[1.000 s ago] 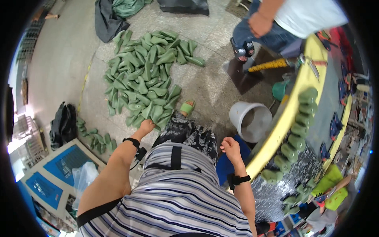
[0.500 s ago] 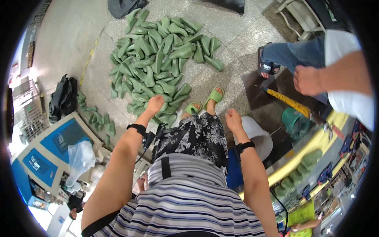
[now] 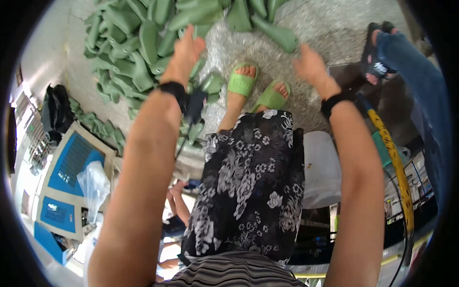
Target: Picking up green shoe lasts from the floor and arranging them on a workbench in a shoe factory.
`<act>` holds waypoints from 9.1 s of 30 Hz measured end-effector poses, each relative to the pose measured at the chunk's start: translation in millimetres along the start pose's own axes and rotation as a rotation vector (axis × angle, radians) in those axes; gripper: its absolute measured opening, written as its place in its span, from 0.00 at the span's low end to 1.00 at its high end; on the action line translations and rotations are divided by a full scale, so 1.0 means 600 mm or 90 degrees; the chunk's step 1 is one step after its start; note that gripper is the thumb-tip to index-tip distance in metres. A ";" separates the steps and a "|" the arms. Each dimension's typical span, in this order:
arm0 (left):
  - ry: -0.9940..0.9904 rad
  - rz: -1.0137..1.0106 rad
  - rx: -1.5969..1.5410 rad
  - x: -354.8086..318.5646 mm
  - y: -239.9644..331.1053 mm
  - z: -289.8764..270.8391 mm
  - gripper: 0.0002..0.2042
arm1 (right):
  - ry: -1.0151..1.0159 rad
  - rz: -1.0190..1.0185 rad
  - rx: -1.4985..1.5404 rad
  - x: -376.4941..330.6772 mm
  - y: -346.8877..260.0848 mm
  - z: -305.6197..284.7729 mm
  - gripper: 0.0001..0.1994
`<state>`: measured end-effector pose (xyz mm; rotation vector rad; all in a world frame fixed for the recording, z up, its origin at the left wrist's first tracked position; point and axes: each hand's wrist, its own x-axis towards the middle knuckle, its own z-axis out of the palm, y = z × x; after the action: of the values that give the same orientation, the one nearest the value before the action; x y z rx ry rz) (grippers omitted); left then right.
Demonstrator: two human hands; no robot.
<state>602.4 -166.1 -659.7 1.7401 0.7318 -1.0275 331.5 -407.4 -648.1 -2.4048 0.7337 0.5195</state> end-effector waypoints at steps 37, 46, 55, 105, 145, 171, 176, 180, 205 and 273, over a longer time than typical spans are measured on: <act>-0.652 -0.192 0.452 -0.869 0.144 0.007 0.24 | -0.049 0.345 0.599 -0.738 -0.294 -0.485 0.36; -0.782 -0.181 0.794 -1.064 0.068 0.065 0.21 | 0.253 0.567 0.637 -1.141 -0.463 -0.405 0.34; -1.188 -0.068 1.059 -1.434 -0.315 0.064 0.23 | 0.650 0.660 0.855 -1.571 -0.585 -0.232 0.35; -0.237 0.431 0.779 -0.341 0.068 -0.167 0.18 | -0.039 0.222 0.393 -0.333 -0.290 -0.204 0.12; -0.532 0.658 1.107 -0.213 0.113 0.289 0.20 | -0.124 0.431 0.929 -0.269 -0.060 -0.083 0.31; -0.773 -0.133 0.870 -1.209 -0.037 -0.013 0.20 | 0.596 0.234 1.355 -1.319 -0.574 -0.303 0.30; -0.935 -0.092 0.885 -1.410 -0.255 -0.002 0.17 | 0.927 0.167 1.394 -1.502 -0.590 -0.221 0.26; -1.271 0.055 1.021 -1.572 -0.439 0.033 0.22 | 1.121 0.121 1.499 -1.632 -0.571 -0.171 0.28; -1.310 0.944 1.149 -1.661 -0.877 0.037 0.35 | 0.870 1.139 0.520 -1.886 -0.175 0.094 0.28; 0.014 0.961 1.158 0.206 0.324 0.078 0.22 | 0.038 -0.277 -0.504 0.323 -0.045 -0.009 0.14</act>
<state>806.1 -277.7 -695.3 2.6163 -1.9967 -0.2834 499.1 -466.2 -730.7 -3.1911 -0.0268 0.6332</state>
